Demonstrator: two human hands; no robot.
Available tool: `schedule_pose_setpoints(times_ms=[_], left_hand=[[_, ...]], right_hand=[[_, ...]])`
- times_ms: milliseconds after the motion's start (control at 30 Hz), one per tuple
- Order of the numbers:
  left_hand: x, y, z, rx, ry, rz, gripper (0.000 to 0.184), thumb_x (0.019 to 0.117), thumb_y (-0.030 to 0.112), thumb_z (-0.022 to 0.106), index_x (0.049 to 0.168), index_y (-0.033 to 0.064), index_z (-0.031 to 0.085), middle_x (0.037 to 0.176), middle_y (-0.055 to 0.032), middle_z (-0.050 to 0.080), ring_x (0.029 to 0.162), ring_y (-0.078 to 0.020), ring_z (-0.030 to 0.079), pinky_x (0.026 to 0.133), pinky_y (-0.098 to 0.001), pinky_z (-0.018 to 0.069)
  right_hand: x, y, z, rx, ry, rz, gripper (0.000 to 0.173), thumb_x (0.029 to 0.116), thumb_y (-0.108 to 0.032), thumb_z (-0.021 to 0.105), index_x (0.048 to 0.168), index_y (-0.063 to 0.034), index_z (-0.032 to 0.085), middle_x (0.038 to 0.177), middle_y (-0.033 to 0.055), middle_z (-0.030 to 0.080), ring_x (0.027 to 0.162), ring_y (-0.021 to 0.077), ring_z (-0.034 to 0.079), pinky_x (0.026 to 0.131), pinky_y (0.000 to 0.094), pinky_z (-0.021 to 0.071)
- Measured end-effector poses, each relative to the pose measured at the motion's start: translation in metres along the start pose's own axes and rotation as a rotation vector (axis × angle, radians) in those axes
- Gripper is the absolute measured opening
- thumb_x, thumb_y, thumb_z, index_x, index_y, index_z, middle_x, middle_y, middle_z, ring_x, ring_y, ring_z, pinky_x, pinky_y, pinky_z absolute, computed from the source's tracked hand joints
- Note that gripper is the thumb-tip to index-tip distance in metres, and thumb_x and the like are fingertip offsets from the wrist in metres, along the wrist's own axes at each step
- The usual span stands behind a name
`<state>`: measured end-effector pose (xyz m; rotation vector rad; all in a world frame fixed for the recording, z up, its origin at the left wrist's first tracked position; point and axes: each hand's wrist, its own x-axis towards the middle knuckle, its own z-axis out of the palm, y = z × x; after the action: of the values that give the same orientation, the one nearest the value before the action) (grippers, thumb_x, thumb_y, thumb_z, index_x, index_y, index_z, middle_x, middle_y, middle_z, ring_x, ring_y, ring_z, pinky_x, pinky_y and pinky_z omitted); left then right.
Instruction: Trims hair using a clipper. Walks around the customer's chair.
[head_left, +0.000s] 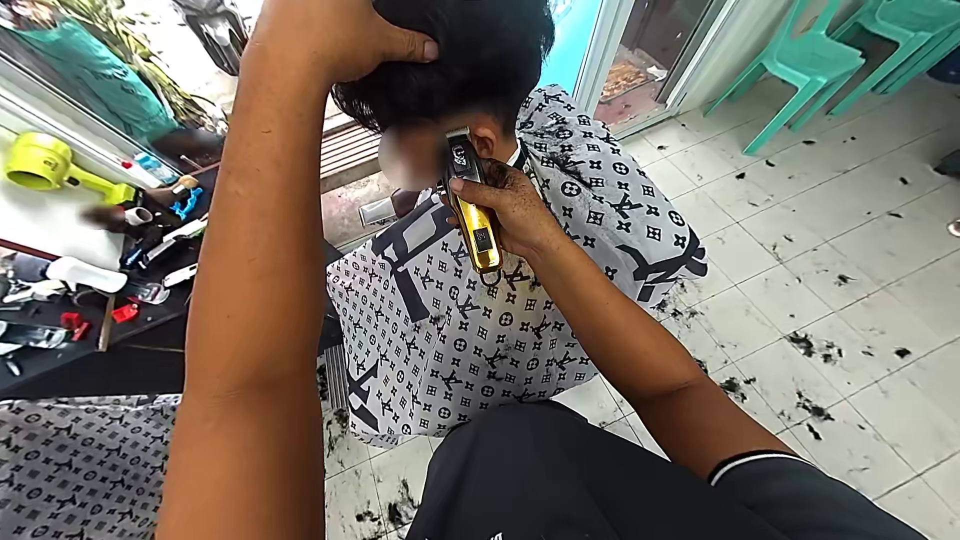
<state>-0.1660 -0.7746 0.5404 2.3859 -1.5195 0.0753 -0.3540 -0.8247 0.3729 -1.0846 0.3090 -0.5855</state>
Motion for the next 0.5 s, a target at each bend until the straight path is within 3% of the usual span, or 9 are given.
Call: schedule_pose_setpoints(times_ms=[133, 233, 500], left_hand=[[0.0006, -0.0012, 0.0016, -0.017, -0.016, -0.02, 0.068, 0.0834, 0.065, 0.072, 0.112, 0.0038, 0.07, 0.111, -0.0239, 0.067, 0.11, -0.0412, 0.063, 0.093, -0.0703, 0.0421], [0.0006, -0.0012, 0.0012, -0.009, -0.019, -0.037, 0.07, 0.0835, 0.067, 0.072, 0.113, 0.0032, 0.07, 0.112, -0.0245, 0.067, 0.111, -0.0422, 0.062, 0.095, -0.0704, 0.0418], [0.0017, -0.0033, 0.003, 0.004, -0.024, -0.037, 0.07, 0.0837, 0.069, 0.07, 0.111, 0.0043, 0.071, 0.111, -0.0246, 0.067, 0.111, -0.0426, 0.062, 0.094, -0.0715, 0.0411]], right_hand=[[0.001, 0.0024, 0.0006, -0.031, 0.011, -0.042, 0.043, 0.0948, -0.004, 0.069, 0.133, 0.0033, 0.05, 0.11, 0.0177, 0.065, 0.094, 0.0261, 0.07, 0.082, 0.0441, 0.0631], [0.0009, 0.0028, 0.0013, -0.002, 0.026, -0.008, 0.038, 0.0949, -0.004, 0.068, 0.128, 0.003, 0.051, 0.104, 0.0168, 0.067, 0.086, 0.0252, 0.071, 0.077, 0.0424, 0.0638], [0.0017, 0.0078, -0.0019, -0.043, -0.005, -0.074, 0.046, 0.0927, -0.002, 0.071, 0.133, 0.005, 0.05, 0.112, 0.0183, 0.065, 0.095, 0.0265, 0.07, 0.084, 0.0438, 0.0631]])
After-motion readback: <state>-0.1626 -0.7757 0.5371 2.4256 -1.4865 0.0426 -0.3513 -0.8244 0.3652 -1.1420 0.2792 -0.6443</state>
